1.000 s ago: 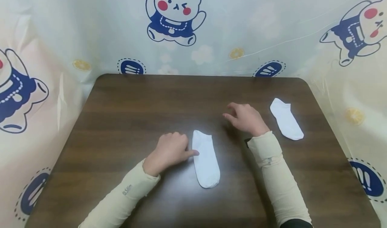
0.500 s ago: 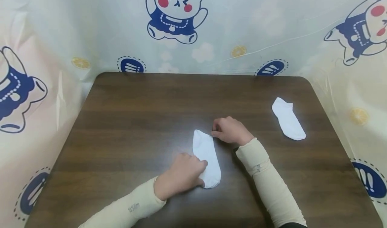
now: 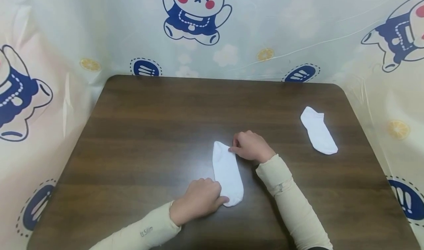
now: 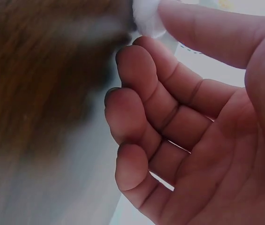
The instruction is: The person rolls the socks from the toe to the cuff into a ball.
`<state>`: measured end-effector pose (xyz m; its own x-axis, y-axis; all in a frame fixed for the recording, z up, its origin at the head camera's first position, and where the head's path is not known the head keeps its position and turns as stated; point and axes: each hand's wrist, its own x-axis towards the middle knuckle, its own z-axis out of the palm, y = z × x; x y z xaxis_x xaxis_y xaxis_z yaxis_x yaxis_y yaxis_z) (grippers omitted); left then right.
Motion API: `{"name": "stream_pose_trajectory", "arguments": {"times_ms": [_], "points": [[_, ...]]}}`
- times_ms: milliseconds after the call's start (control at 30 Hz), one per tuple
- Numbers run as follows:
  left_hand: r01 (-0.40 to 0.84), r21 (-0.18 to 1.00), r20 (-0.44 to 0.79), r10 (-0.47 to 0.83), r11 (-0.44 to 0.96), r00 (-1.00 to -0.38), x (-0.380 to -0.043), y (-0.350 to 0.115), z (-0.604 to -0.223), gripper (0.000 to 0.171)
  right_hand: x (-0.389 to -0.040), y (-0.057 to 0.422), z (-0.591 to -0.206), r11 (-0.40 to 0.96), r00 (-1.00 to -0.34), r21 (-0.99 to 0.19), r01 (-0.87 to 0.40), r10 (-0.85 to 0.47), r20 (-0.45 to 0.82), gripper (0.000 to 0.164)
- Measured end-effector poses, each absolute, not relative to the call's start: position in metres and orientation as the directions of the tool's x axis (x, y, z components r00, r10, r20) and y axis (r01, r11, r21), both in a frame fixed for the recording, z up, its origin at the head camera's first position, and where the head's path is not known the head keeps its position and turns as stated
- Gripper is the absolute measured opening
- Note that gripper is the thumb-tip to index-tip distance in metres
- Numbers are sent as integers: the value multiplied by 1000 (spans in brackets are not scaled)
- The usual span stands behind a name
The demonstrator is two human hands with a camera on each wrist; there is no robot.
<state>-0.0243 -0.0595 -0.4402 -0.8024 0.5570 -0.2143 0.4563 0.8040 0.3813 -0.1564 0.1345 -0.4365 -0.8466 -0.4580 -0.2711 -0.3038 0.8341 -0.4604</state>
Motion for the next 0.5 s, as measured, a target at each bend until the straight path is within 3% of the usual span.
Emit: {"name": "stream_pose_trajectory", "arguments": {"times_ms": [233, 500], "points": [[453, 409, -205, 564, 792, -800, -25, -59, -441, 41, -154, 131, -436, 839, -846, -453, -301, -454, -279, 18], [485, 398, -66, 552, 779, -831, -43, -62, -418, 35, -169, 136, -415, 828, -859, -429, -361, -474, -192, 13]]}}
